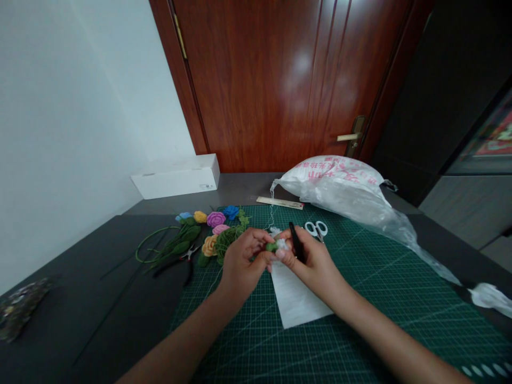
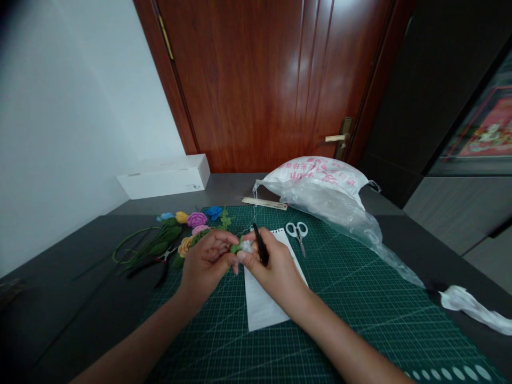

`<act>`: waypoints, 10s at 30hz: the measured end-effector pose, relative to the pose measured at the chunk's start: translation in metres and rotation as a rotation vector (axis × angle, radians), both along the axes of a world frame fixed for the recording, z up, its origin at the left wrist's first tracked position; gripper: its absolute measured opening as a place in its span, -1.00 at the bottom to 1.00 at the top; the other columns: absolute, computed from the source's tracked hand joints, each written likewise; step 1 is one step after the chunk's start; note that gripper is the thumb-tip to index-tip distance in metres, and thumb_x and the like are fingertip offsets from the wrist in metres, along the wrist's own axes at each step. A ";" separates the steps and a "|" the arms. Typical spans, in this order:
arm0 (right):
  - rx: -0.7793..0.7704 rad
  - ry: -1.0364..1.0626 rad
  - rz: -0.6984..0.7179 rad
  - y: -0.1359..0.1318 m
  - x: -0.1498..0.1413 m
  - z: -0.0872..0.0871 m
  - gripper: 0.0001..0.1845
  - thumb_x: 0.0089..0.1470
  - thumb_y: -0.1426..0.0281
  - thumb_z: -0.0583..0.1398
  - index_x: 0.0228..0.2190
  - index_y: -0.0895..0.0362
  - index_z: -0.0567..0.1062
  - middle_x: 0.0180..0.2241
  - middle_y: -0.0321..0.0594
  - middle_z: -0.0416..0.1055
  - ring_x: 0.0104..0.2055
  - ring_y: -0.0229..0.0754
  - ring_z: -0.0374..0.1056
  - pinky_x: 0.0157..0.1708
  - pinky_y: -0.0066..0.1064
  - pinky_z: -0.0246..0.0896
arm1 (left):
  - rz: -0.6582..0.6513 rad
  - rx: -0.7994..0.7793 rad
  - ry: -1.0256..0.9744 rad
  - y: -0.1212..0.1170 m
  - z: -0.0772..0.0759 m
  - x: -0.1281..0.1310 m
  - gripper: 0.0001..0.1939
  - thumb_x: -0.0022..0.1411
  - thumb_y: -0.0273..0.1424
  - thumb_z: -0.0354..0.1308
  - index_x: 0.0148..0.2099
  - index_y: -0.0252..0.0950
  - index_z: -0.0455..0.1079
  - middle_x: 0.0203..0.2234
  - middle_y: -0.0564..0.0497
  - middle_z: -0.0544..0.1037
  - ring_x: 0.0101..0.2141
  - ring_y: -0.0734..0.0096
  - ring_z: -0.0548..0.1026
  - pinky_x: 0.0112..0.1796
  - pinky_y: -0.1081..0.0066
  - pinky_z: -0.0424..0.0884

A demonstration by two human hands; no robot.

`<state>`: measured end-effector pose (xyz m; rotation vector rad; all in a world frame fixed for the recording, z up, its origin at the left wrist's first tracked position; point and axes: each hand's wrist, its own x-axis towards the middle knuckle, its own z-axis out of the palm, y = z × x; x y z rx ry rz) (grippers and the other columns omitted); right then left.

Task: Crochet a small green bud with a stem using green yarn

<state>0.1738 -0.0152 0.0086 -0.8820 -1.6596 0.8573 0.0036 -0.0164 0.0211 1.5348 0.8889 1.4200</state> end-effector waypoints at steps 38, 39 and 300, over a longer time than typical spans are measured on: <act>0.073 0.392 -0.103 0.003 0.015 0.019 -0.87 0.13 0.31 0.38 -0.30 0.07 0.57 -0.39 -0.29 0.54 -0.53 -0.30 0.42 -0.51 -0.42 0.37 | -0.195 -0.202 -0.253 0.009 -0.011 0.000 -0.79 0.16 -0.37 0.37 -0.23 -0.31 0.43 -0.57 0.09 0.54 -0.56 0.40 0.50 -0.43 0.37 0.42; 0.090 0.384 -0.119 0.002 0.014 0.019 -0.87 0.11 0.34 0.39 -0.30 0.07 0.56 -0.37 -0.28 0.56 -0.51 -0.28 0.46 -0.49 -0.41 0.41 | -0.196 -0.206 -0.256 0.009 -0.011 0.000 -0.79 0.15 -0.37 0.38 -0.23 -0.31 0.43 -0.57 0.09 0.54 -0.56 0.40 0.50 -0.43 0.37 0.42; 0.413 0.380 -0.072 -0.014 0.005 0.016 -0.85 0.22 0.57 0.25 -0.25 0.08 0.53 -0.28 -0.20 0.51 -0.42 -0.25 0.45 -0.51 -0.39 0.41 | -0.466 -0.404 -0.484 -0.001 -0.003 0.003 -0.78 0.16 -0.48 0.35 -0.23 -0.25 0.35 -0.61 0.14 0.41 -0.65 0.58 0.25 -0.65 0.62 0.23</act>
